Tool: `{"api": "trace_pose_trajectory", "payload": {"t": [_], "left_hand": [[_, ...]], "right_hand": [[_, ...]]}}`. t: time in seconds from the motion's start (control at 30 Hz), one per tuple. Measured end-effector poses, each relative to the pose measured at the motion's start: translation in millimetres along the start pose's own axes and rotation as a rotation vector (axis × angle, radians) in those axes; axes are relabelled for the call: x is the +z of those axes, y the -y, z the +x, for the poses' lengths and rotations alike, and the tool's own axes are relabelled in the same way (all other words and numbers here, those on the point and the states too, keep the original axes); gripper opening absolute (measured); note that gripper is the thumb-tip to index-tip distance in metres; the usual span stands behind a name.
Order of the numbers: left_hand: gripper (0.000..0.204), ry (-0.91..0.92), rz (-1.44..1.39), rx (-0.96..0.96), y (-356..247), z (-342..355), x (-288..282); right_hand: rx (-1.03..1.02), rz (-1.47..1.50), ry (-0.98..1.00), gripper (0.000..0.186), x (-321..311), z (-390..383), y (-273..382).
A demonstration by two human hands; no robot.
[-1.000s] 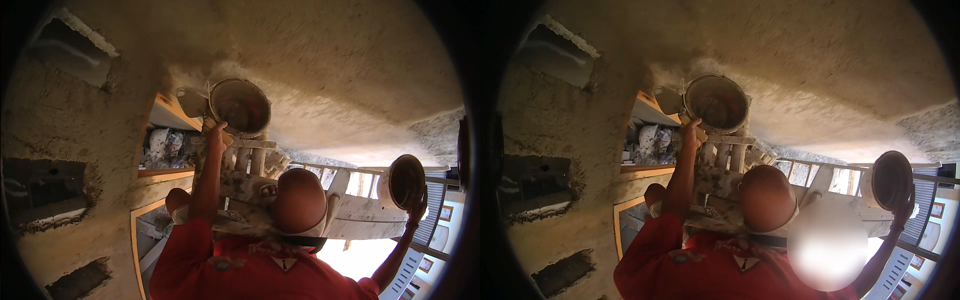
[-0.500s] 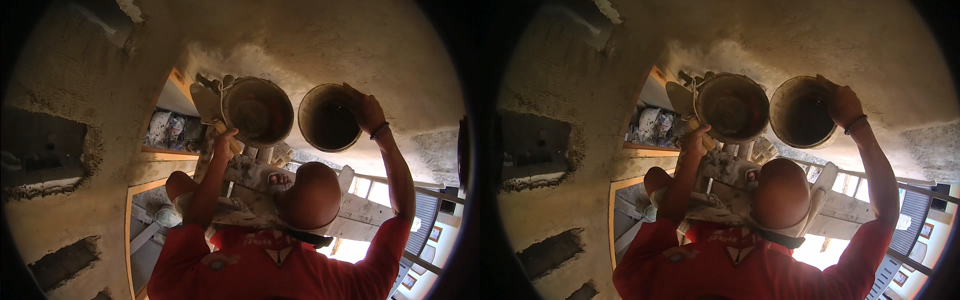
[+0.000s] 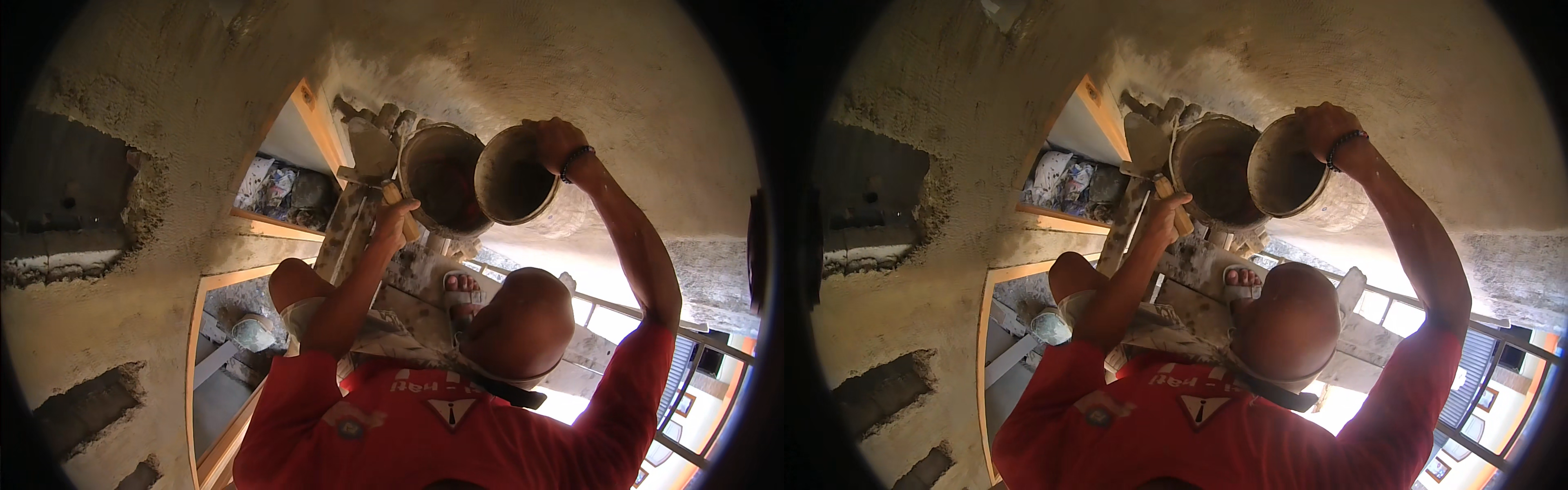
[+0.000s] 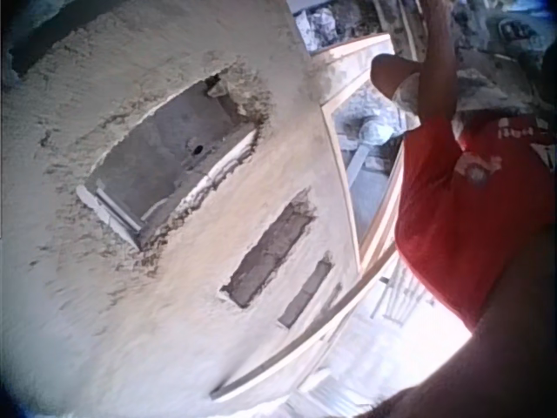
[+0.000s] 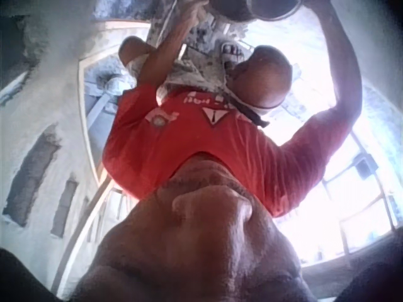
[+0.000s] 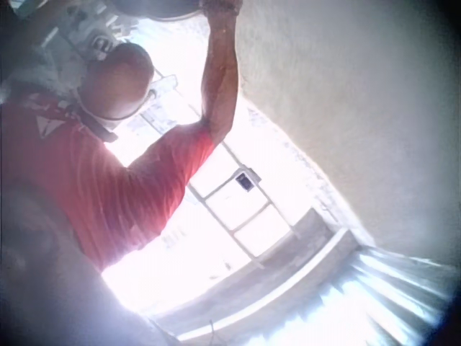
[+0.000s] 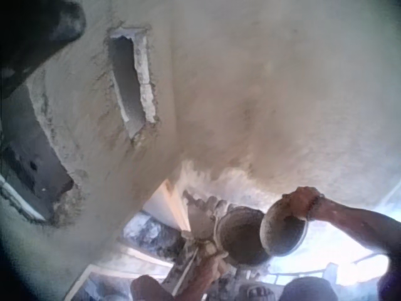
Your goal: The person applies wet plaster mix to a wall section from a bucket using a trowel, and uses a long wooden leveling board to level and smooth out the wet plaster across the surface.
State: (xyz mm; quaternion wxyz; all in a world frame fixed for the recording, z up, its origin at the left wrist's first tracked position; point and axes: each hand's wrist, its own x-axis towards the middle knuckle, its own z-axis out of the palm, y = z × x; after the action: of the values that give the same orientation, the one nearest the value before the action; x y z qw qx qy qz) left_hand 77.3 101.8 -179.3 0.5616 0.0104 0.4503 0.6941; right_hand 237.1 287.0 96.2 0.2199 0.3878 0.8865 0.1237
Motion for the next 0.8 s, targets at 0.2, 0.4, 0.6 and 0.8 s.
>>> {"api": "trace_pose_trajectory", "payload": {"t": [0.2,0.4,0.6,0.8], "left_hand": [[0.026,-0.024,0.025,0.020,-3,-9,7],[0.025,-0.041,0.054,-0.016,-1,-8,5],[0.025,-0.067,0.078,0.009,4,-5,4],[0.025,-0.042,0.061,-0.028,2,-8,7]], "right_hand": [[-0.036,0.004,-0.071,0.028,22,16,-1],[-0.070,0.003,-0.051,0.028,14,18,9],[-0.084,0.008,-0.057,0.022,11,20,22],[-0.130,-0.037,-0.080,0.020,22,29,28]]}}
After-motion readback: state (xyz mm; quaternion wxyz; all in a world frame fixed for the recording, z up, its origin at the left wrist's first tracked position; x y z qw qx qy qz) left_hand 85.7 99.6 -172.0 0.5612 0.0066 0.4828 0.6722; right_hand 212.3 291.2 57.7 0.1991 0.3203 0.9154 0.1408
